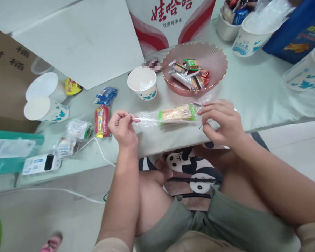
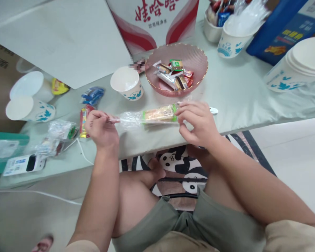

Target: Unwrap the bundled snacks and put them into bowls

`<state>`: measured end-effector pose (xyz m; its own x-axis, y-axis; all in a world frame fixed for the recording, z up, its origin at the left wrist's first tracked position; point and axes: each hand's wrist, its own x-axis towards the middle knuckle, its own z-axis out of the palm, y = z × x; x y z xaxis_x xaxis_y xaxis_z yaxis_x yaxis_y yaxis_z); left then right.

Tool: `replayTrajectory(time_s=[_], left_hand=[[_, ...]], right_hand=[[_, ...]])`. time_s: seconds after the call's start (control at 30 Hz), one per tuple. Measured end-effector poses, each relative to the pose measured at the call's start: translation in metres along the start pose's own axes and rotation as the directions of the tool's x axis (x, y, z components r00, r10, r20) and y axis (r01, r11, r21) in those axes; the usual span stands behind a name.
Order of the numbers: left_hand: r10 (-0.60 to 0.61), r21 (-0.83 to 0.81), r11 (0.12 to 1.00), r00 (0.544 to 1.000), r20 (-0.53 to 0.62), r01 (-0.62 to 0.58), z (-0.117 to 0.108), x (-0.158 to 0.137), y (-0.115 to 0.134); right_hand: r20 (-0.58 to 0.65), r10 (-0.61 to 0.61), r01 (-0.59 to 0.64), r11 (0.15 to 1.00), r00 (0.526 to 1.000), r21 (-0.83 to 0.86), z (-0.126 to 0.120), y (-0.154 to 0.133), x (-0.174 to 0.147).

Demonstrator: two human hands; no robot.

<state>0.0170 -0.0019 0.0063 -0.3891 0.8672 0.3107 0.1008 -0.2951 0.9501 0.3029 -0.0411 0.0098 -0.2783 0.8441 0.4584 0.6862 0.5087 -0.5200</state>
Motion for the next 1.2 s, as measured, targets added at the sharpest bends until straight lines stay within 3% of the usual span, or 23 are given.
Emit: replayTrajectory(time_s=[0.07,0.1,0.17,0.2,0.23,0.27,0.33,0.37,0.4,0.43,0.5,0.57,0.6,0.67,0.77,0.83,0.93,1.0,1.13,1.2], left_hand=[[-0.102,-0.007,0.995,0.984,0.146,0.104,-0.009,-0.002,0.006],[-0.177,0.006,0.983,0.949,0.260,0.182,-0.014,-0.003,0.008],[-0.344,0.105,0.936,0.804,0.485,0.337,-0.023,-0.002,0.009],[-0.403,0.169,0.912,0.738,0.541,0.374,-0.026,-0.001,0.008],[-0.428,0.212,0.902,0.721,0.545,0.376,-0.028,0.001,0.007],[-0.408,0.227,0.913,0.762,0.503,0.339,-0.029,0.003,0.005],[-0.237,0.230,0.960,0.904,0.357,0.161,-0.028,0.006,0.000],[-0.133,0.253,0.966,0.938,0.320,0.050,-0.026,0.006,-0.002],[-0.051,0.294,0.954,0.938,0.341,-0.055,-0.023,0.006,-0.004],[-0.007,0.341,0.928,0.911,0.412,-0.148,-0.020,0.005,-0.006],[-0.023,0.408,0.870,0.803,0.596,-0.278,-0.014,0.002,-0.009],[-0.094,0.440,0.835,0.703,0.705,-0.329,-0.009,0.000,-0.012],[-0.125,0.457,0.824,0.678,0.724,-0.336,-0.006,-0.001,-0.014],[-0.160,0.494,0.805,0.683,0.713,-0.327,-0.003,0.000,-0.017],[-0.147,0.513,0.806,0.739,0.657,-0.296,0.000,0.001,-0.018],[-0.128,0.478,0.820,0.712,0.690,-0.316,0.000,0.001,-0.015],[-0.138,0.449,0.814,0.629,0.765,-0.368,-0.002,-0.002,-0.011],[-0.161,0.462,0.808,0.618,0.769,-0.364,-0.005,-0.003,-0.009],[-0.198,0.491,0.811,0.641,0.742,-0.319,-0.008,-0.002,-0.010],[-0.218,0.522,0.813,0.698,0.682,-0.257,-0.007,-0.001,-0.010]], right_hand=[[0.152,-0.036,0.028,0.998,0.988,0.053,-0.003,0.000,-0.004],[0.236,-0.039,0.025,0.998,0.971,0.063,-0.003,0.001,-0.005],[0.364,-0.007,0.005,1.000,0.931,0.008,0.001,0.002,-0.007],[0.396,0.026,-0.004,0.998,0.918,-0.055,0.003,0.002,-0.007],[0.407,0.066,-0.013,0.991,0.911,-0.130,0.006,0.002,-0.007],[0.400,0.112,-0.031,0.978,0.910,-0.205,0.009,0.002,-0.007],[0.337,0.212,-0.102,0.943,0.918,-0.316,0.015,0.002,-0.006],[0.289,0.251,-0.144,0.927,0.924,-0.346,0.017,0.002,-0.005],[0.236,0.275,-0.178,0.915,0.932,-0.361,0.019,0.002,-0.004],[0.184,0.283,-0.201,0.908,0.941,-0.368,0.020,0.001,-0.004],[0.096,0.266,-0.214,0.905,0.959,-0.367,0.023,0.000,-0.003],[0.047,0.234,-0.202,0.910,0.971,-0.363,0.027,-0.003,-0.002],[0.037,0.210,-0.183,0.914,0.977,-0.363,0.030,-0.005,-0.001],[0.046,0.151,-0.124,0.922,0.988,-0.366,0.035,-0.012,0.001],[0.088,0.074,-0.036,0.926,0.993,-0.377,0.043,-0.024,0.004],[0.124,0.047,0.005,0.924,0.991,-0.383,0.048,-0.031,0.007],[0.214,0.018,0.063,0.928,0.977,-0.367,0.054,-0.033,0.014],[0.278,0.019,0.076,0.942,0.960,-0.328,0.057,-0.030,0.018],[0.321,0.117,-0.006,0.945,0.940,-0.328,0.058,-0.026,0.022],[0.323,0.180,-0.051,0.928,0.929,-0.369,0.057,-0.027,0.022]])
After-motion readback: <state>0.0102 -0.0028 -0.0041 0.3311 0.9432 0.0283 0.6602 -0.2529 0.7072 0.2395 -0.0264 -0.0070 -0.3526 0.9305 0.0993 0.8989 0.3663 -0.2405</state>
